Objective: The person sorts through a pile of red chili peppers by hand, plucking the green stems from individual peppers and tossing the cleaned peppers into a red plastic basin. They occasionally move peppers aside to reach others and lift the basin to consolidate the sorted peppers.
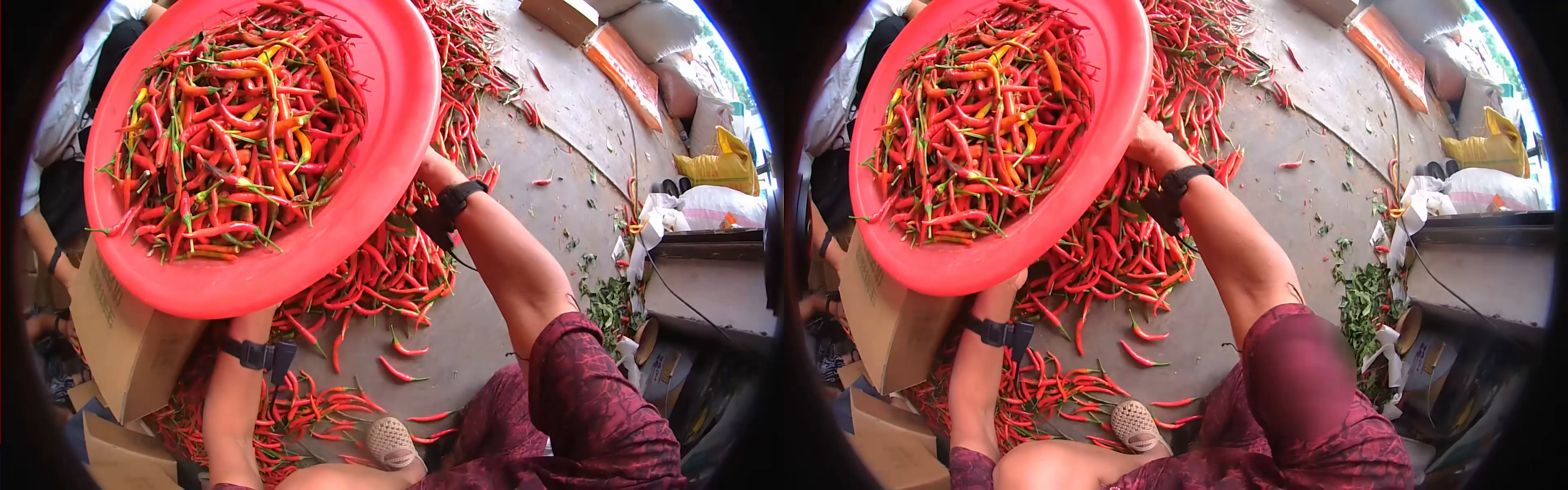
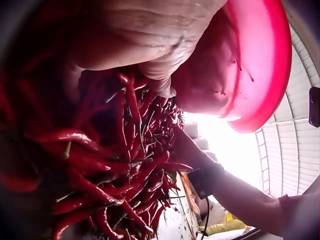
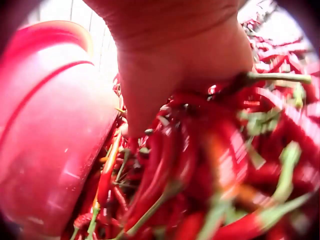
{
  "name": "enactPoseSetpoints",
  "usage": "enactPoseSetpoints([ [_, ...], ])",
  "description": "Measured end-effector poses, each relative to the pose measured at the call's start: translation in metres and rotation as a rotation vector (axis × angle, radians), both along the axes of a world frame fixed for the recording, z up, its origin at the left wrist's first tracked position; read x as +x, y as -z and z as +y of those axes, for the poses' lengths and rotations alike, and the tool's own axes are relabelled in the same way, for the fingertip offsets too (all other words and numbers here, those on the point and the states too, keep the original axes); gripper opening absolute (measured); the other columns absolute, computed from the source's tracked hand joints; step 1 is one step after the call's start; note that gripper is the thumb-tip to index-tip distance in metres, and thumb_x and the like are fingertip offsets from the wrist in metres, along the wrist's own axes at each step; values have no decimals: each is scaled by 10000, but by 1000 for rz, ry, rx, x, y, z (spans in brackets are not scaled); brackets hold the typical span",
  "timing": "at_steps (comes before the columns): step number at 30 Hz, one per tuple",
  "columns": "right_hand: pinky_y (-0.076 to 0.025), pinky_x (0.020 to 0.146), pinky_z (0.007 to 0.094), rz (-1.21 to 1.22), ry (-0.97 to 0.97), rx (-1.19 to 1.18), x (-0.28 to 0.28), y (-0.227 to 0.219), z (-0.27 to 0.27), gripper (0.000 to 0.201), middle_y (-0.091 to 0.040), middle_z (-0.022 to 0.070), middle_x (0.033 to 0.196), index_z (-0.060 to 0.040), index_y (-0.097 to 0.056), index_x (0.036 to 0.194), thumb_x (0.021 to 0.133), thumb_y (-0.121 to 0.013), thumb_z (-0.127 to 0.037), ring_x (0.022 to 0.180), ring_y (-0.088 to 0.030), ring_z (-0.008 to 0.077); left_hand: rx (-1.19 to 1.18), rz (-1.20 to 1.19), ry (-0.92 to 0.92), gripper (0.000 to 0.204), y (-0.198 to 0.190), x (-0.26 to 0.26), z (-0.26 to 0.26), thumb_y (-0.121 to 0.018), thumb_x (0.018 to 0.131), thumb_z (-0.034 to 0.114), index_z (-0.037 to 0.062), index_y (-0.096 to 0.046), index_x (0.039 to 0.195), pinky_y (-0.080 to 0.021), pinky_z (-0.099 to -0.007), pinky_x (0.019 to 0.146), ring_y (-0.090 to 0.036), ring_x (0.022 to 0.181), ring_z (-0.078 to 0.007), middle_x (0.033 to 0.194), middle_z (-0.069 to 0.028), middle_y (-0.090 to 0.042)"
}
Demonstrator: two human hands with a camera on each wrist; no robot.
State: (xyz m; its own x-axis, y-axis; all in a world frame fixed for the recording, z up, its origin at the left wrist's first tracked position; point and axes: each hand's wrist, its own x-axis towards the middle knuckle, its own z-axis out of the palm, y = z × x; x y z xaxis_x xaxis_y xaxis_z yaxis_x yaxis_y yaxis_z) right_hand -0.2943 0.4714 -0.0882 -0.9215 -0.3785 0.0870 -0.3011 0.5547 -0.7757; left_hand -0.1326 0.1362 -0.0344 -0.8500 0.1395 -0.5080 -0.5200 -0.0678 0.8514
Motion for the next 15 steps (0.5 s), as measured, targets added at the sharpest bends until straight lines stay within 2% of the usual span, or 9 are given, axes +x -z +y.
enactPoseSetpoints([
  [2, -489, 906, 421, 145, -93, 86, 22, -29, -9, 340, -643, 171, 1152, -51, -628, 1132, 894, -540, -278, 1077, -605, 322, 52, -72, 21, 490, 3, -1, 5, -733, 806, 109, 11, -542, 1246, -429, -367, 994, -545, 1131, -247, 1190, -96, -604],
  [5, -452, 978, 394, 87, -221, -91, 61, -35, -22, 319, -652, 123, 1152, -84, -644, 1135, 880, -546, -247, 1101, -596, 285, 109, -143, 82, 534, 5, 2, 18, -756, 784, 100, 9, -532, 1261, -422, -368, 1002, -539, 1145, -250, 1201, -90, -599],
  [6, -461, 962, 384, 245, -317, -23, 71, -51, -26, 378, -658, 107, 1141, -100, -645, 1134, 807, -659, -290, 1090, -601, 264, 123, -149, 111, 549, 4, 5, 26, -764, 777, 97, 9, -529, 1265, -419, -368, 1005, -537, 1150, -251, 1205, -88, -598],
  [8, -497, 900, 379, -95, -243, -185, 97, -29, -28, 607, -667, 108, 1113, -124, -621, 1176, 622, -813, -279, 1023, -628, 273, 104, -76, 182, 579, -8, 17, 41, -780, 763, 91, 7, -523, 1275, -415, -368, 1010, -533, 1159, -254, 1212, -84, -595],
  [9, -494, 909, 399, -280, -274, -183, 111, -24, -30, 572, -655, 133, 1136, -119, -616, 1182, 654, -786, -259, 1057, -616, 300, 79, 8, 215, 716, -18, 29, 48, -814, 727, 154, 14, -461, 1334, -364, -368, 1053, -470, 1231, -248, 1290, -89, -536],
  [10, -481, 931, 420, -142, -275, -68, 125, -35, -36, 637, -626, 168, 1179, -127, -576, 1241, 655, -774, -277, 1103, -584, 343, 47, 107, 240, 857, -26, 37, 48, -848, 691, 217, 20, -398, 1394, -313, -368, 1097, -408, 1303, -242, 1369, -95, -477],
  [11, -471, 939, 447, -41, -232, 27, 134, 3, -41, 759, -560, 189, 1271, -132, -503, 1321, 640, -775, -328, 1132, -552, 382, -11, 153, 241, 956, -31, 47, 47, -866, 654, 268, 21, -352, 1422, -271, -367, 1116, -353, 1339, -237, 1415, -103, -421],
  [12, -453, 953, 465, -133, -243, 64, 150, -20, -41, 855, -508, 203, 1320, -123, -441, 1371, 628, -777, -380, 1138, -539, 397, -67, 203, 243, 1056, -36, 55, 42, -884, 617, 319, 23, -306, 1451, -230, -366, 1135, -298, 1375, -232, 1460, -111, -365],
  [15, -388, 1021, 486, -261, -259, 78, 177, -61, -41, 883, -442, 215, 1367, -111, -428, 1382, 627, -793, -389, 1201, -482, 412, -223, 283, 253, 1051, -47, 78, 26, -888, 604, 330, 27, -321, 1435, -289, -404, 1107, -348, 1359, -285, 1426, -166, -411],
])
